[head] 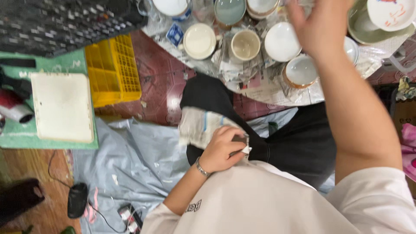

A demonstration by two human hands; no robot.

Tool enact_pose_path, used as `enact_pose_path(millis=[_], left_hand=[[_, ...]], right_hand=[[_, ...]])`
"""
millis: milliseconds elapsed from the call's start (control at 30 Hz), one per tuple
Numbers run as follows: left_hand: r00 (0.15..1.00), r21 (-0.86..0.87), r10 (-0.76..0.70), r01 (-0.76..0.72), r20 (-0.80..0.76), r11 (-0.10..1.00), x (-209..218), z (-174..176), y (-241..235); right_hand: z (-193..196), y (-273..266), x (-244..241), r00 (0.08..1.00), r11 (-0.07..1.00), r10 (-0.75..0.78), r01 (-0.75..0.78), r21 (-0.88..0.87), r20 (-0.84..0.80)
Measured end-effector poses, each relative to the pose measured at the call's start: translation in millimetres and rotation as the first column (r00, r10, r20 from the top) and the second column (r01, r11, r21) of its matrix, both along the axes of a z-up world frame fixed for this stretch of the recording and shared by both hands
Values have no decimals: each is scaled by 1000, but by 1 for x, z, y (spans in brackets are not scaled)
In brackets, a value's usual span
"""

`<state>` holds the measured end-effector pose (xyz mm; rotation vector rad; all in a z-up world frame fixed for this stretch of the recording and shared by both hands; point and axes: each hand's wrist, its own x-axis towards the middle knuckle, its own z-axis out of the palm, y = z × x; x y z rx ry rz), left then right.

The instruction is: The person sits on the floor and wraps individual ceramic cups and bowls with newspaper. They fold the paper around each item, tuck the edges, and place the wrapped items on a nearby table.

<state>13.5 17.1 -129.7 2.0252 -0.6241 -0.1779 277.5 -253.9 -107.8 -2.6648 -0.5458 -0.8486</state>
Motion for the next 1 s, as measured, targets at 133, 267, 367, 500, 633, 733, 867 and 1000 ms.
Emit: enact_pose_path(millis=[133, 267, 367, 500, 633, 733, 867, 1000], left_hand=[[992, 6, -116, 115, 50, 993, -11, 1, -13], [989, 30, -140, 138, 56, 990, -26, -1, -18], [991, 66, -99, 93, 85, 993, -42, -2, -15], [992, 99, -41, 29, 122, 995, -59, -1, -3], [997, -56, -53, 56, 58, 997, -73, -4, 5], [997, -117, -47, 53, 57, 992, -74, -8, 5], [977, -109, 195, -186, 83, 977, -66, -21, 4], [847, 168, 481, -520, 226, 837, -61, -39, 5]], right_hand=[[-10, 46, -96, 545, 910, 398, -133, 393, -738], [-41, 79, -162, 264, 876, 467, -268, 401, -844], [-67, 84, -191, 246, 909, 405, -217, 357, -881], [-100, 74, -205, 134, 752, 646, 56, 657, -751], [-129, 56, -227, -139, 642, 762, 284, 712, -632], [-139, 49, -233, -165, 617, 782, 348, 706, -601], [-138, 51, -238, -116, 367, 920, 587, 722, -374], [-131, 63, -244, 163, 247, 919, 468, 848, -358]])
